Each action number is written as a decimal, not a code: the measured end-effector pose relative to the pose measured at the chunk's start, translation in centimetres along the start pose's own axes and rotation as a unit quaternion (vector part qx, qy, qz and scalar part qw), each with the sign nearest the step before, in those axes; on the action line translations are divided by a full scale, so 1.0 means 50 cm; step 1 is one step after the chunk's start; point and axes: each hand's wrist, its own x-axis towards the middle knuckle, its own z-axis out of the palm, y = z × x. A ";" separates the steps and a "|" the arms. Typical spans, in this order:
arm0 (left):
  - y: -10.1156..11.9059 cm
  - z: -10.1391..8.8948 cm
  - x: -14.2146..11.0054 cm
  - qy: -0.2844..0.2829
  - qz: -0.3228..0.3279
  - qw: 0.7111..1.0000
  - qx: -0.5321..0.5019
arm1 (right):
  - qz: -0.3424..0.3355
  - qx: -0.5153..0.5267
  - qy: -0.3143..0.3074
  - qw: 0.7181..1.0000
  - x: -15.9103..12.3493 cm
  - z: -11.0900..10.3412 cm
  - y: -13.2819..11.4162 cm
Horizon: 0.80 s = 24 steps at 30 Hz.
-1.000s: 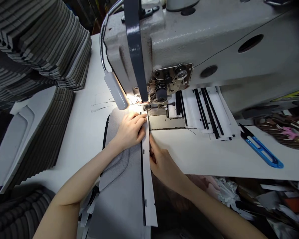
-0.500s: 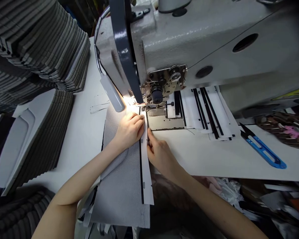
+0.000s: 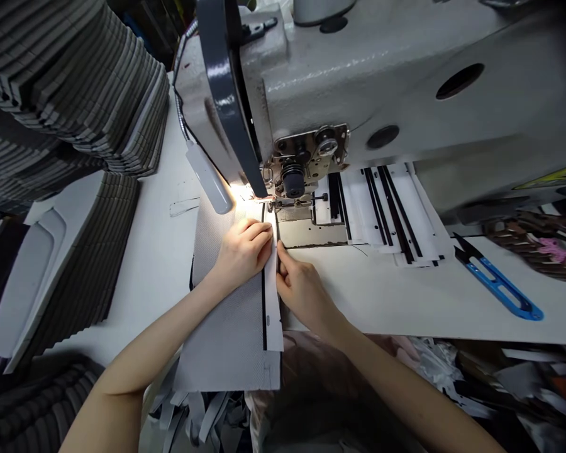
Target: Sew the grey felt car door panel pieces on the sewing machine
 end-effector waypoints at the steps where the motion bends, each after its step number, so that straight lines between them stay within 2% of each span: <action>1: -0.001 0.001 0.000 0.003 0.002 1.000 0.003 | 0.001 -0.002 0.001 1.000 0.002 -0.001 -0.001; 4: -0.014 0.007 0.010 0.009 0.008 1.000 0.026 | 0.011 -0.007 -0.010 1.000 -0.005 -0.006 -0.009; 10: -0.037 0.014 0.036 -0.010 -0.006 0.999 0.046 | 0.036 0.048 -0.083 0.995 -0.055 -0.013 -0.014; 13: -0.030 0.011 0.033 0.004 0.007 0.998 0.057 | 0.032 0.067 -0.071 0.995 -0.055 -0.007 -0.004; 19: 0.004 0.001 0.003 0.024 0.012 0.999 0.021 | -0.002 0.045 -0.022 0.999 -0.013 0.004 0.010; 24: -0.011 0.013 0.009 0.036 -0.004 0.999 0.012 | 0.013 0.017 -0.019 1.000 -0.016 -0.002 -0.003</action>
